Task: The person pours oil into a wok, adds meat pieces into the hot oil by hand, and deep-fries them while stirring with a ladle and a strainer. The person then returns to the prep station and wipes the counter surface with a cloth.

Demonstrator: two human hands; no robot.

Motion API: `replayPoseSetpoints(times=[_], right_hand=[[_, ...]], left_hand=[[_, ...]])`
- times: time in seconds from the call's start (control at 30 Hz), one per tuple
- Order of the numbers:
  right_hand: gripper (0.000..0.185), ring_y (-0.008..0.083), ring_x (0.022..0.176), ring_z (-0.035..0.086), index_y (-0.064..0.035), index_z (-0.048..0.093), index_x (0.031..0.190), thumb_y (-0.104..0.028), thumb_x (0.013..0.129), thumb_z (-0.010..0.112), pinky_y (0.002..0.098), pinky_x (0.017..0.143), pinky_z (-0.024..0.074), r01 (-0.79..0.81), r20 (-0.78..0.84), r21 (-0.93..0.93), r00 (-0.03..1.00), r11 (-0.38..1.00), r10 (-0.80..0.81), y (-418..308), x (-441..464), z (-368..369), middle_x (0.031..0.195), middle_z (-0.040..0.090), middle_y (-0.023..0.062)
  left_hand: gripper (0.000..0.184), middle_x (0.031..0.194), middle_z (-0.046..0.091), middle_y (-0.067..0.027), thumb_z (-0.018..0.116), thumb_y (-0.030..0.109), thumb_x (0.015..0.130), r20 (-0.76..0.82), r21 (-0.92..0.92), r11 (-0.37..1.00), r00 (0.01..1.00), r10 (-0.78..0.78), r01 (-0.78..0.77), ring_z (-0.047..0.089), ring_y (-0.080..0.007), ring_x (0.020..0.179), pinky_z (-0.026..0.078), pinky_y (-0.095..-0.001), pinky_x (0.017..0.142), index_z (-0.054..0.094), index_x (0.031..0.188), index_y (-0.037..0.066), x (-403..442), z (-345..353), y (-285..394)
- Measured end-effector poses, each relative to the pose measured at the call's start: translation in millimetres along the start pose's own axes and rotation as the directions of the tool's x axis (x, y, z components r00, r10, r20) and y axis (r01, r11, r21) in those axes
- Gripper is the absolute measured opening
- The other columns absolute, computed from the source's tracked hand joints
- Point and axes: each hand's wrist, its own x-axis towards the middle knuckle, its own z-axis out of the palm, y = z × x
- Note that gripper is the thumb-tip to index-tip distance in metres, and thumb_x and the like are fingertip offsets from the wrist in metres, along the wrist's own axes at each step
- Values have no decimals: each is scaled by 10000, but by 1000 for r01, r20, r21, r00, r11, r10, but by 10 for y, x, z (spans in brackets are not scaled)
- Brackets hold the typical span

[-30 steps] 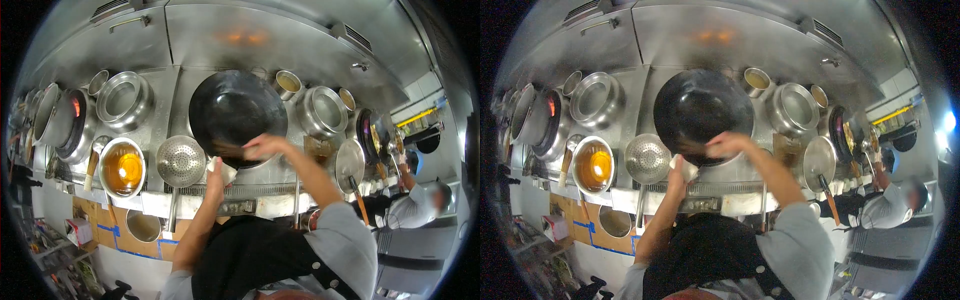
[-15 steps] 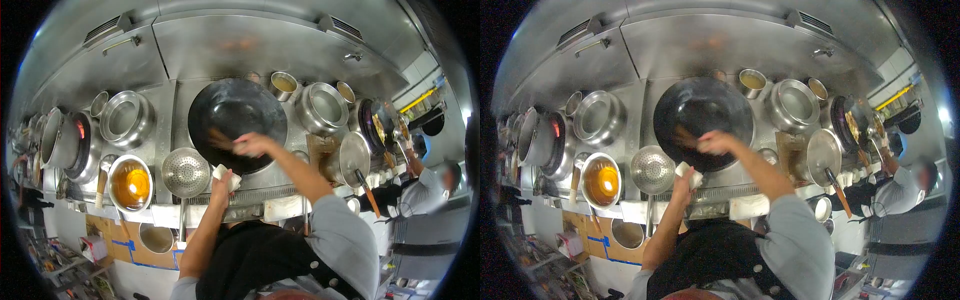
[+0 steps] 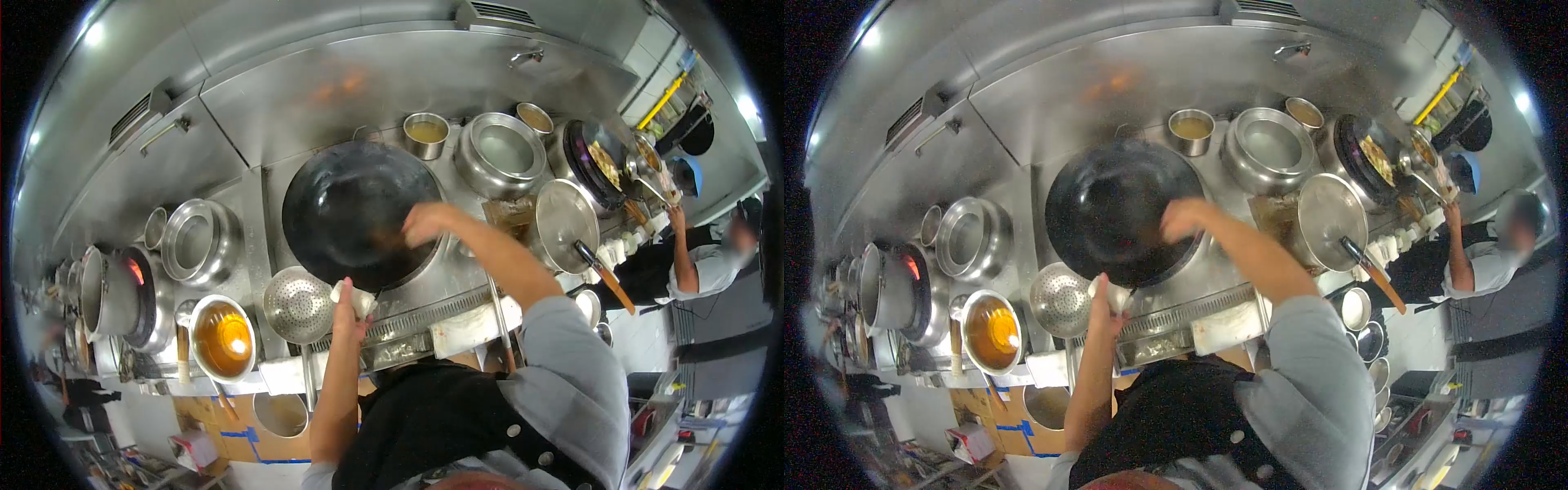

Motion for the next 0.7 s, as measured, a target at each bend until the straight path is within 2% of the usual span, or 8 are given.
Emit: replayPoseSetpoints(times=[0.03, 0.07, 0.2, 0.27, 0.3, 0.47, 0.6, 0.7], right_hand=[[300, 323, 1059, 717, -134, 785, 1066, -300, 853, 655, 475, 845, 584, -275, -185, -269, 955, 923, 230, 84, -117, -362, 1164, 737, 165], [288, 340, 1093, 704, -92, 748, 1084, -240, 894, 590, 472, 912, 561, -442, -401, -160, 846, 883, 351, 134, -341, -653, 1163, 731, 172], [494, 375, 1130, 686, -66, 629, 1351, -289, 911, 654, 470, 973, 538, -195, -878, 297, 330, 935, 347, 553, -903, -314, 1188, 715, 215], [513, 454, 1064, 685, -29, 644, 1319, -369, 935, 641, 518, 936, 545, -58, -900, 327, 284, 943, 330, 747, -1050, 534, 1177, 700, 268], [495, 465, 1057, 683, -30, 652, 1295, -363, 929, 653, 521, 930, 547, -179, -768, 452, 421, 874, 483, 648, -1216, 940, 1185, 690, 283], [398, 457, 981, 680, -82, 686, 1242, -231, 872, 684, 507, 868, 568, -378, -635, 177, 662, 909, 399, 841, -1326, 2880, 1061, 687, 252], [464, 483, 1052, 646, -108, 605, 1314, -277, 888, 680, 536, 918, 551, -387, -528, 155, 745, 909, 408, 522, -1618, 2869, 1252, 557, 317], [425, 424, 1059, 677, -115, 671, 1258, -353, 905, 675, 513, 913, 559, -411, -607, 219, 652, 885, 453, 67, -2228, 2418, 1182, 692, 160]], left_hand=[[276, 891, 685, -41, 712, 301, 943, 40, 109, 990, 996, 86, -90, 658, -198, 712, 432, -347, 486, 588, 1158, 181, 101, -3, -49], [253, 871, 684, -46, 708, 262, 928, 41, 138, 984, 994, 105, -110, 658, -200, 704, 431, -347, 485, 595, 1132, 162, 176, -33, -85], [172, 823, 686, -59, 683, 141, 876, 8, 155, 973, 985, 170, -169, 658, -207, 677, 424, -345, 471, 622, 1031, 101, 172, -35, -211], [151, 815, 686, -60, 679, 127, 865, 21, 131, 973, 981, 191, -192, 656, -209, 667, 420, -343, 466, 629, 1003, 90, 187, 16, -225], [148, 810, 684, -60, 683, 135, 865, 41, 124, 973, 981, 191, -194, 652, -209, 663, 418, -343, 467, 631, 998, 92, 259, -13, -255], [155, 835, 673, -63, 685, 167, 873, -23, 143, 975, 984, 176, -171, 632, -211, 652, 405, -340, 467, 639, 996, 87, 190, 80, -268], [210, 852, 679, -14, 659, 336, 963, 41, 227, 959, 986, 164, -168, 644, -181, 679, 422, -330, 470, 627, 1081, 166, 389, -28, -287], [397, 901, 693, -15, 620, 550, 992, 81, 149, 984, 993, 84, -96, 678, -185, 775, 525, -351, 558, 601, 1113, 173, 3, -59, -173]])
